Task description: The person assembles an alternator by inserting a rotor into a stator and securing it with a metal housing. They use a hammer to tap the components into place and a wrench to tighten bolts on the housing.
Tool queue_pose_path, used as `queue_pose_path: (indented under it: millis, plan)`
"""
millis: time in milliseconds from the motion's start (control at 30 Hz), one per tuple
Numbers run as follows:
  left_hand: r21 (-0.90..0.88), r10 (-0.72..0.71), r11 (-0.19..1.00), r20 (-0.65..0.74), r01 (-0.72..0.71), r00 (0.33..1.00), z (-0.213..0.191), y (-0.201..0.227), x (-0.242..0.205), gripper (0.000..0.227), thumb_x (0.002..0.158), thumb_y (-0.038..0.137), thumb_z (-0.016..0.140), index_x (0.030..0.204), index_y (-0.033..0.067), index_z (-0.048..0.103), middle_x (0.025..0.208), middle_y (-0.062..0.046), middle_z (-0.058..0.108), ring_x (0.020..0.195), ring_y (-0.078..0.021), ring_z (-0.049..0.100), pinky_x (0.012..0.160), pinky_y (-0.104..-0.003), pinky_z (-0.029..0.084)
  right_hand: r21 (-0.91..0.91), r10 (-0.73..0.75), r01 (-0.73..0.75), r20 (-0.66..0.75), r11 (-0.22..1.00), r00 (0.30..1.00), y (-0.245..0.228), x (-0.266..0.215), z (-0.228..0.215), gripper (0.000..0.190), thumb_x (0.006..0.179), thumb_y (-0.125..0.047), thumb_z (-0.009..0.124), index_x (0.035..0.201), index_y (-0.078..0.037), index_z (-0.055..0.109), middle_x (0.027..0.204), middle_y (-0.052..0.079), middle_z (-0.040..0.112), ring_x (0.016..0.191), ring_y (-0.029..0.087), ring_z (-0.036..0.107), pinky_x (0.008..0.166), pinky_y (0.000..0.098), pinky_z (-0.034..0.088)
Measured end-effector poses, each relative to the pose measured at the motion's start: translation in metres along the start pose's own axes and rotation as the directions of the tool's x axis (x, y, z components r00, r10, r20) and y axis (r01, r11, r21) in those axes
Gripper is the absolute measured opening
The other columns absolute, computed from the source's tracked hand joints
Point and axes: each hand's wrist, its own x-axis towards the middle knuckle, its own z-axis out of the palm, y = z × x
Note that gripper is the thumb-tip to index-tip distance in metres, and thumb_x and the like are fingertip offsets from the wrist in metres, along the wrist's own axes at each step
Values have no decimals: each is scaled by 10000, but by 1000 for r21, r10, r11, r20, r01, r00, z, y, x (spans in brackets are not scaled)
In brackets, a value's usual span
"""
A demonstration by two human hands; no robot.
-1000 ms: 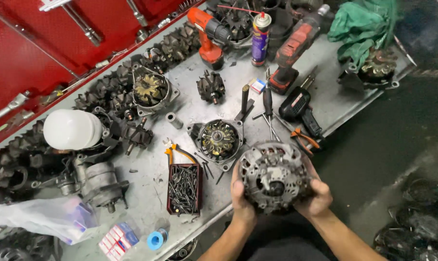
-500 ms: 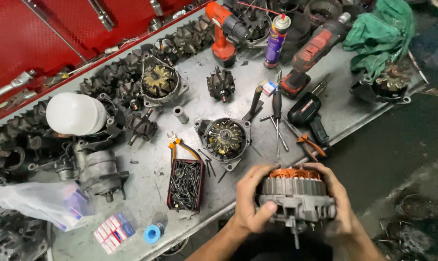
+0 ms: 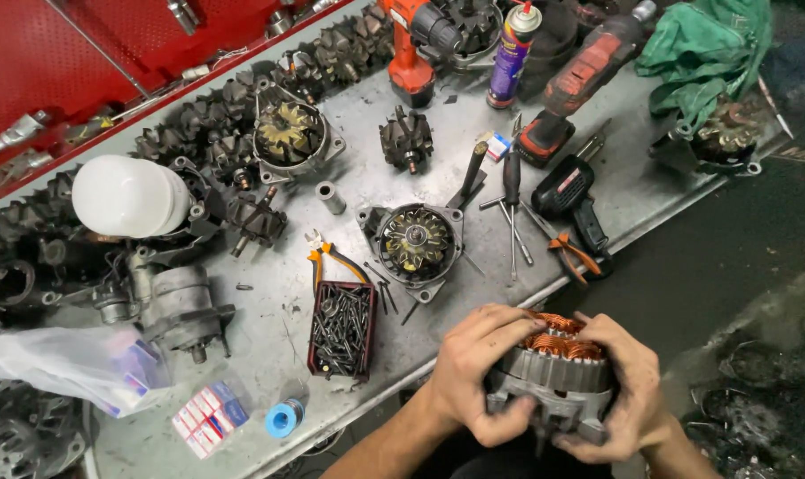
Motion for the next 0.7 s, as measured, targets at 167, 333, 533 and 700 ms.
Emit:
queue_pose_path:
  millis: [167, 333, 533, 700]
  plan:
    - [-211, -90, 969, 193, 131, 977, -18, -14, -7, 820, 721, 512, 622, 1292, -76, 586, 1136, -203, 681, 918, -328, 671, 866, -396, 541, 253, 111, -130, 89, 959, 990, 4, 7, -11, 905, 340, -546, 786, 1057, -23, 611, 912, 34, 646, 734, 138, 606, 822, 280, 563]
    - [-326, -132, 939, -40, 111, 990, 5, -32, -48, 1067, 808, 706, 581, 1465, -109, 373, 1370, -275, 567, 1208, -396, 619, 1085, -487, 497, 625, 88, -55, -22, 779, 996, 15, 0, 8, 1032, 702, -715, 832, 1373, -6, 498, 1262, 146, 584, 1184, 296, 581, 1050, 496, 543]
    - [-224, -119, 974, -349, 40, 930, 37, -59, -67, 991, 1019, 774, 435, 1458, -113, 375, 1448, -287, 502, 1332, -405, 529, 1180, -518, 409, 748, 509, -299, -61, 593, 858, 14, -18, 34, 1295, 408, -580, 823, 1470, 30, 404, 1444, 207, 499, 1353, 379, 488, 1133, 567, 418]
    - [-208, -160, 973, -320, 95, 934, 24, -41, -60, 879, 867, 623, 580, 1351, -104, 477, 1296, -248, 583, 1139, -361, 603, 1041, -477, 494, 290, 306, -383, 276, 877, 911, -2, 15, -10, 1250, 460, -499, 824, 1509, 27, 394, 1481, 225, 568, 1322, 346, 603, 1127, 457, 453]
